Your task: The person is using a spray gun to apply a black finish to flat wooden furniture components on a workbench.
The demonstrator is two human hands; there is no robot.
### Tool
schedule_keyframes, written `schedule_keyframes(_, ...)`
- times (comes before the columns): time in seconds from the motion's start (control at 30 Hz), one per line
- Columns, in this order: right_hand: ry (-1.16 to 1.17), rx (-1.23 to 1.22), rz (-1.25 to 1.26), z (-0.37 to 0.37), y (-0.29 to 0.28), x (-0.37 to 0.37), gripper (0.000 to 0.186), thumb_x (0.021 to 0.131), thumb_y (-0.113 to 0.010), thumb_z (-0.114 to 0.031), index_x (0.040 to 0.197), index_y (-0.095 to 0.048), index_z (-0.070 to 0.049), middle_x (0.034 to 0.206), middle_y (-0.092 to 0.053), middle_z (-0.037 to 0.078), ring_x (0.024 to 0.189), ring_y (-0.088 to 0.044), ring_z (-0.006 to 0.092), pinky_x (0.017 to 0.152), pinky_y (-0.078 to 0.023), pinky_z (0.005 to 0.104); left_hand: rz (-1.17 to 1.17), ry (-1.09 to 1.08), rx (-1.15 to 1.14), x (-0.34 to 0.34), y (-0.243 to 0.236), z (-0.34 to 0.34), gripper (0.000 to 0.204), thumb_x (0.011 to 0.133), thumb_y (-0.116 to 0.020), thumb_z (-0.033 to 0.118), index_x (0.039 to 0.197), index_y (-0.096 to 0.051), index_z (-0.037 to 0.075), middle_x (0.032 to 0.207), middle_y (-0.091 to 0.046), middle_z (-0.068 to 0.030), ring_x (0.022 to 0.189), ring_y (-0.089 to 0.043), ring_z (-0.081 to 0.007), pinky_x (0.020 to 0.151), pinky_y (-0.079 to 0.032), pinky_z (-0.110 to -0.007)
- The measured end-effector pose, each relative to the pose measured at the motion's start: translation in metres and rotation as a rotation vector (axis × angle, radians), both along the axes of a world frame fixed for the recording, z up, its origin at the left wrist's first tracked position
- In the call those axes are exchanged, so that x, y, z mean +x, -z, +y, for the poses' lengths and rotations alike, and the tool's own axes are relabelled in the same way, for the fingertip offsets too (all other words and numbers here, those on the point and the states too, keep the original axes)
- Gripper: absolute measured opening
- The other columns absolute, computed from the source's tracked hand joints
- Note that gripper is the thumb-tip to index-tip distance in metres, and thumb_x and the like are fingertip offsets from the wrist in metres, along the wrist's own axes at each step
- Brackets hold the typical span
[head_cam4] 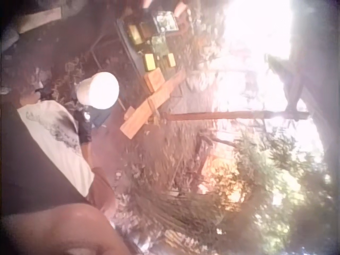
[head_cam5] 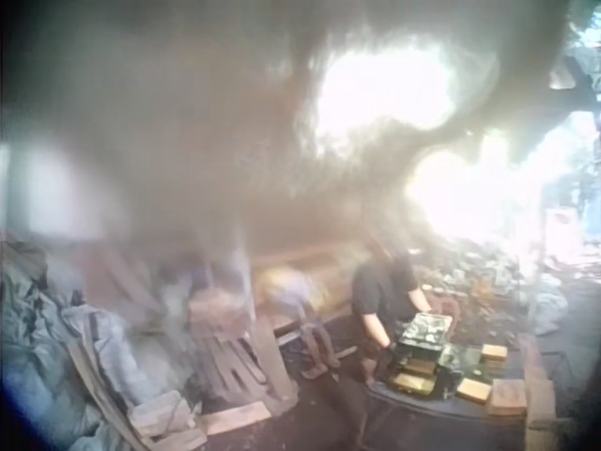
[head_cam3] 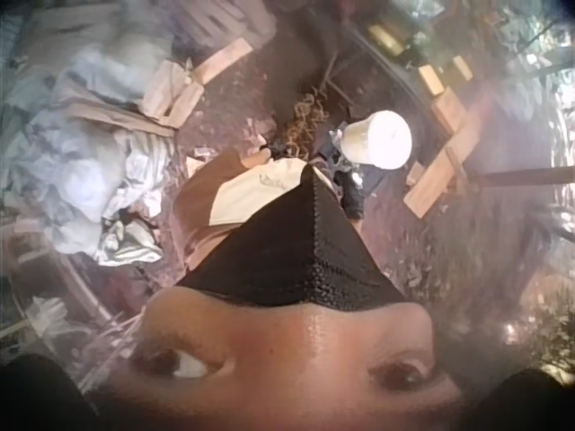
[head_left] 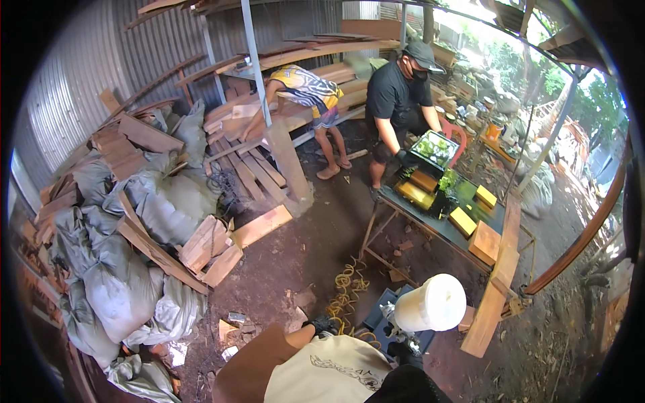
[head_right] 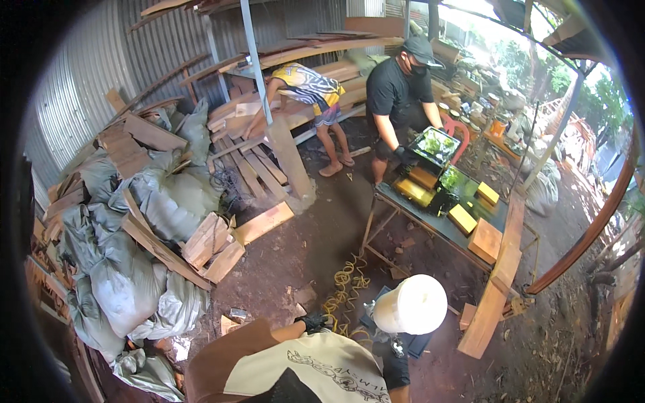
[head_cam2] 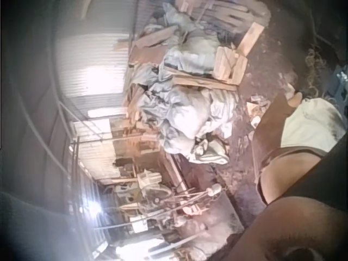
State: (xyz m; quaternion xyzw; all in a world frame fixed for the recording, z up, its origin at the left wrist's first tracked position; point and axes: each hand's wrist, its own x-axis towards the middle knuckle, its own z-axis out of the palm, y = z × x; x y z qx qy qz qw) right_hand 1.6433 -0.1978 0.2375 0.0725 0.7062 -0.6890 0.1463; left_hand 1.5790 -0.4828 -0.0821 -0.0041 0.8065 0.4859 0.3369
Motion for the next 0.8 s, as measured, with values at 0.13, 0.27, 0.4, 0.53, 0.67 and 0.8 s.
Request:
schedule_keyframes(0.13,-0.176,0.009,0.042,-0.019,-0.011,-0.012,0.009,0.084,-0.061,-0.005,0.092,-0.064,-0.002,0.089,-0.065,0.009,0.083,-0.062,0.0232,0.071,-0.049,0.0347,0.426,0.351,-0.383,0.019,0.022,-0.040,0.044,0.090,-0.054,0.037,0.121,-0.061,0.007,0.114,-0.065,-0.0208,0.102,-0.063,-0.0368,0.087,-0.050,-0.042)
schedule_keyframes(0.27,-0.110,0.038,0.026,-0.005,0.003,-0.009,0.009,0.084,-0.061,-0.005,0.092,-0.064,-0.003,0.088,-0.065,0.009,0.082,-0.062,0.0237,0.071,-0.049,0.0350,-0.189,-0.080,-0.149,0.017,-0.050,-0.007,0.042,0.090,-0.053,0.039,0.114,-0.064,0.007,0.107,-0.068,-0.0194,0.098,-0.064,-0.0367,0.085,-0.050,-0.042)
schedule_keyframes(0.4,-0.225,0.045,0.065,-0.017,-0.003,-0.012,0.009,0.083,-0.061,-0.005,0.092,-0.064,-0.003,0.088,-0.065,0.010,0.082,-0.062,0.0242,0.071,-0.049,0.0353,0.267,0.239,-0.367,0.026,0.014,-0.040,0.034,0.090,-0.053,0.037,0.108,-0.063,0.010,0.107,-0.066,-0.0182,0.096,-0.064,-0.0374,0.082,-0.049,-0.046)
schedule_keyframes(0.53,-0.242,0.060,0.074,-0.019,-0.001,-0.012,0.009,0.083,-0.061,-0.005,0.092,-0.064,-0.003,0.088,-0.065,0.010,0.082,-0.062,0.0247,0.071,-0.049,0.0356,0.392,0.554,-0.443,0.020,0.019,-0.042,0.030,0.091,-0.053,0.037,0.107,-0.060,0.012,0.106,-0.064,-0.0188,0.098,-0.063,-0.0388,0.080,-0.050,-0.048)
schedule_keyframes(0.67,-0.257,0.074,0.080,-0.018,0.002,-0.011,0.009,0.083,-0.061,-0.005,0.091,-0.064,-0.003,0.088,-0.065,0.010,0.082,-0.062,0.0252,0.071,-0.049,0.0359,0.438,0.484,-0.411,0.023,0.011,-0.040,0.030,0.091,-0.053,0.037,0.105,-0.060,0.012,0.106,-0.064,-0.0189,0.098,-0.063,-0.0388,0.079,-0.050,-0.049)
schedule_keyframes(0.8,-0.293,0.101,0.097,-0.022,0.002,-0.012,0.009,0.082,-0.061,-0.005,0.091,-0.064,-0.003,0.088,-0.065,0.010,0.082,-0.062,0.0257,0.071,-0.049,0.0361,0.550,0.457,-0.402,0.029,0.021,-0.044,0.034,0.092,-0.051,0.040,0.109,-0.059,0.012,0.106,-0.064,-0.0192,0.097,-0.064,-0.0390,0.079,-0.050,-0.048)
